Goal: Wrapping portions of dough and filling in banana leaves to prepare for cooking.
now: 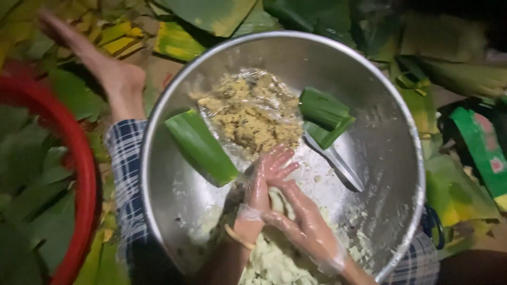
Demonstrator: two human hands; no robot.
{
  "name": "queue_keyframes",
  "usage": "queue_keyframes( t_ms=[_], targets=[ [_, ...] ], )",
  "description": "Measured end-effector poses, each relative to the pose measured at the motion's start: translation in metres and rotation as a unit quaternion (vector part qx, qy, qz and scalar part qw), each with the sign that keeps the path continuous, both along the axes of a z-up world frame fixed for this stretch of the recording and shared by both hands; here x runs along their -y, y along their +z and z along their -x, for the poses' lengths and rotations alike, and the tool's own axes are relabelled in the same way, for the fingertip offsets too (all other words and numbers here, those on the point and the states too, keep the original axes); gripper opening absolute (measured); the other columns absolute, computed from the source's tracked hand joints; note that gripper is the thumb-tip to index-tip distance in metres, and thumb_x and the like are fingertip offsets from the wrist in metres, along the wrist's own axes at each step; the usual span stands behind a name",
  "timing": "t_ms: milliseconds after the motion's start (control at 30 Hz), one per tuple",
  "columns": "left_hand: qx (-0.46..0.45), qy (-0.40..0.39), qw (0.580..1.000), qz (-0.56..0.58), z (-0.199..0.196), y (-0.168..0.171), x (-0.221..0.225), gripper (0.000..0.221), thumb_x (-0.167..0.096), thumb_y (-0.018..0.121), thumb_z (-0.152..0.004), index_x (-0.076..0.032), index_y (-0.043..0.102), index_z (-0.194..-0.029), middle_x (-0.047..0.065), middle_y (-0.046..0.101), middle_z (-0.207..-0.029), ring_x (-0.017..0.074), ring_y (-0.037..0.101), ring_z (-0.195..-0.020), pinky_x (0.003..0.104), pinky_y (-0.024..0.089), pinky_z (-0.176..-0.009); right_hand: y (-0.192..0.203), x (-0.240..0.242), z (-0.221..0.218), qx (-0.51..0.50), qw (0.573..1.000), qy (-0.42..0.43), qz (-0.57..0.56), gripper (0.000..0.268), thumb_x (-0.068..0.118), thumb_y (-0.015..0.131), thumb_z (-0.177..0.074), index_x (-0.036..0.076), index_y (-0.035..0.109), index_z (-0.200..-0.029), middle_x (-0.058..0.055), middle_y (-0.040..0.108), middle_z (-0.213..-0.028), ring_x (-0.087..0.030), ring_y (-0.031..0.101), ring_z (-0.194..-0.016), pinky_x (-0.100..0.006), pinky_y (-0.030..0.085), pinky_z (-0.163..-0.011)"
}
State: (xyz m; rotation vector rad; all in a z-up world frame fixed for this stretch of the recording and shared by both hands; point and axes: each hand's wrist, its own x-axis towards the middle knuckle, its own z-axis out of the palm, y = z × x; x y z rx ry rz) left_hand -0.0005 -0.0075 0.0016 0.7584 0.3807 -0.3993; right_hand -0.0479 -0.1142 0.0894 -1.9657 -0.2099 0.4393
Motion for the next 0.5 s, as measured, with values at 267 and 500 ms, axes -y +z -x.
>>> queue_keyframes(
  t_ms=[267, 500],
  targets=[
    [0.141, -0.073, 0.972, -0.174, -0.006, -0.012, 0.003, 0.042, -0.016, 0.055, -0.092, -0.011, 0.06, -0.133, 0.009, 0.068, -0.13, 0.0194, 0.07, -0.107, 0.031, 0.058, -0.087, -0.051, 0.095, 0.051, -0.216, 0.907, -0.316, -0.175, 0.033, 0.01, 0.071, -0.08, 0.004, 0.073, -0.112, -0.015, 0.072, -0.121, -0.03, 0.077, -0.101, -0.05, 0.067, -0.099],
    [0.376, -0.139, 0.801, -0.445, -0.092, 0.021, 0.054, 0.032, 0.0, 0.048, -0.096, -0.002, 0.06, -0.125, 0.016, 0.068, -0.129, 0.0274, 0.067, -0.118, 0.035, 0.057, -0.101, -0.05, 0.117, 0.045, -0.249, 0.812, -0.416, -0.324, 0.031, -0.011, 0.054, -0.075, 0.0, 0.068, -0.1, -0.023, 0.074, -0.13, -0.038, 0.07, -0.115, -0.054, 0.055, -0.1]
  ],
)
